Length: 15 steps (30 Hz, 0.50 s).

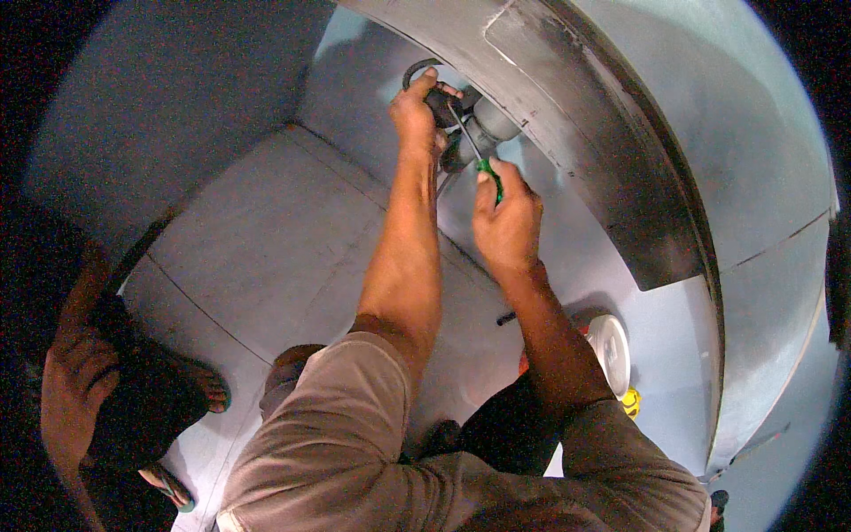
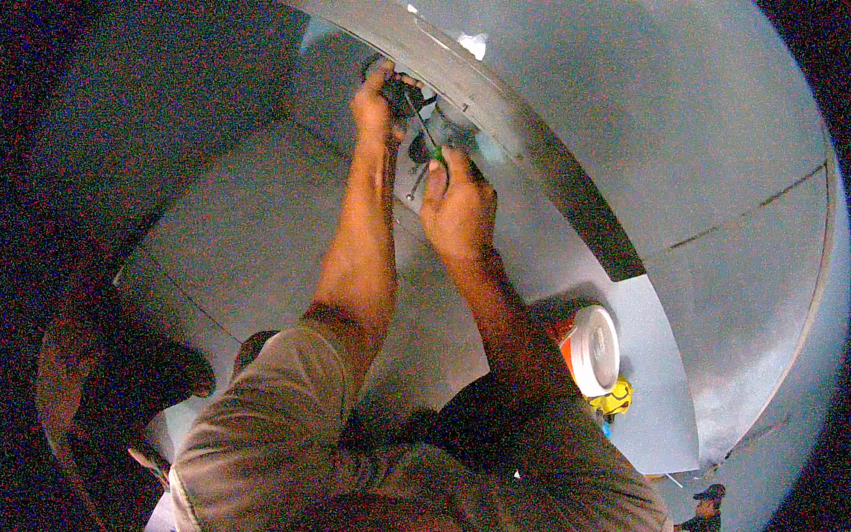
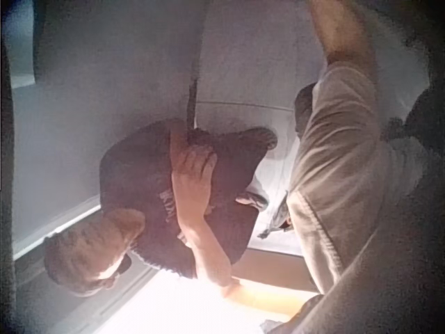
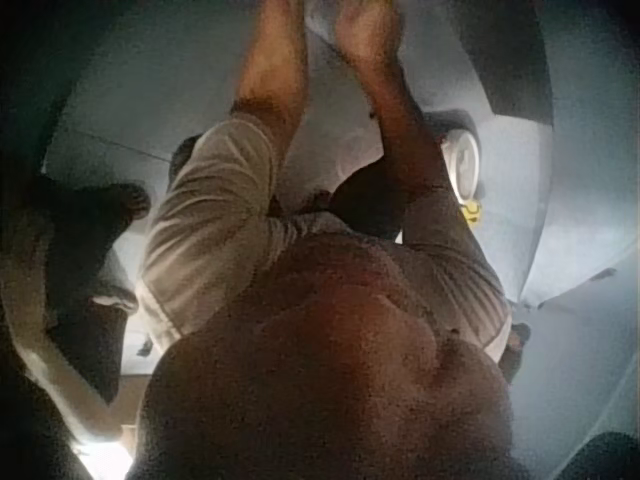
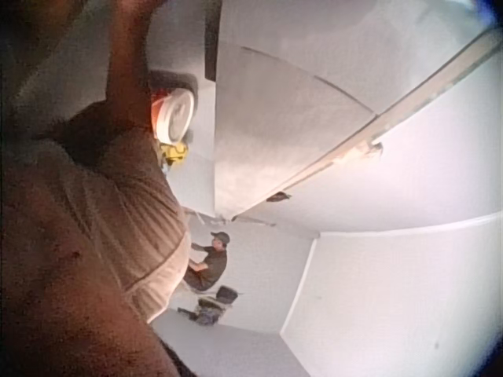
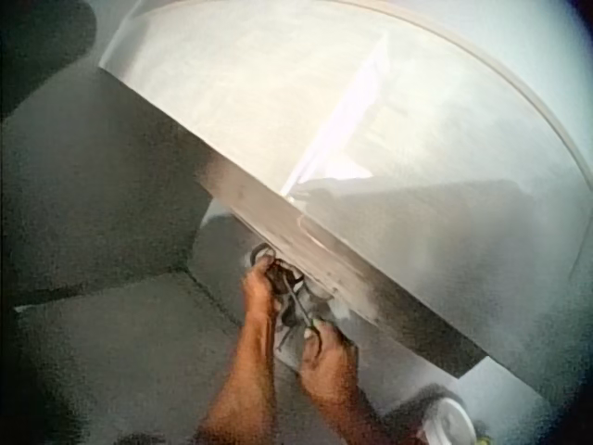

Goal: The person uses a screwdriver to loosen and remove parts of a sink drain assembly while working underneath the basin.

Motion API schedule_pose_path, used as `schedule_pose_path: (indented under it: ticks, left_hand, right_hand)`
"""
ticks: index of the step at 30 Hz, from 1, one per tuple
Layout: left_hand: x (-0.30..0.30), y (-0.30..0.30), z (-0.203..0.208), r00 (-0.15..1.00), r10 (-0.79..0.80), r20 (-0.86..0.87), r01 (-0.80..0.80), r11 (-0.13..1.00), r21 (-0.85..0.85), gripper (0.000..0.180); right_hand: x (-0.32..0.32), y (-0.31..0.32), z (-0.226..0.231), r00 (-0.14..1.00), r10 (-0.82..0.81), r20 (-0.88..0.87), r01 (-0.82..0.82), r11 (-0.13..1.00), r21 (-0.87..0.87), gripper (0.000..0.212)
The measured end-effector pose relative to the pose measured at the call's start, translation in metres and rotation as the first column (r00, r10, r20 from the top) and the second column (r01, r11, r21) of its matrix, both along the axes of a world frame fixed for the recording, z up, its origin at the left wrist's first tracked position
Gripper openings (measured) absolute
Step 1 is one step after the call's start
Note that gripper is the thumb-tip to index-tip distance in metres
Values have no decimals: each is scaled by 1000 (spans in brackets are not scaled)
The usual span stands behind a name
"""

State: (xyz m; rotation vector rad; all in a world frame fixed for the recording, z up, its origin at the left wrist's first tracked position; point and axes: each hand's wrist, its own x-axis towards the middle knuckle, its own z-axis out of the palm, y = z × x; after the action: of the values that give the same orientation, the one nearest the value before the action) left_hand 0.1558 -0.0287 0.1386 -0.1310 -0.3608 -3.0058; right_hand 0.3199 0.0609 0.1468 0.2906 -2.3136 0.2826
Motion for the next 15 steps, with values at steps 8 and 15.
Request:
schedule_pose_path:
  ticks: [8, 15]
  left_hand:
    - [-2, -15, 0, 995, 77, -60, -79, 996, -33, 23]
    - [10, -4, -4, 996, 89, 14, -85, 980, -178, 21]
  right_hand:
    - [11, -12, 38, 645, 764, -5, 349, -301, -888, 18]
    - [12, -11, 14, 942, 223, 249, -4, 753, -658, 19]
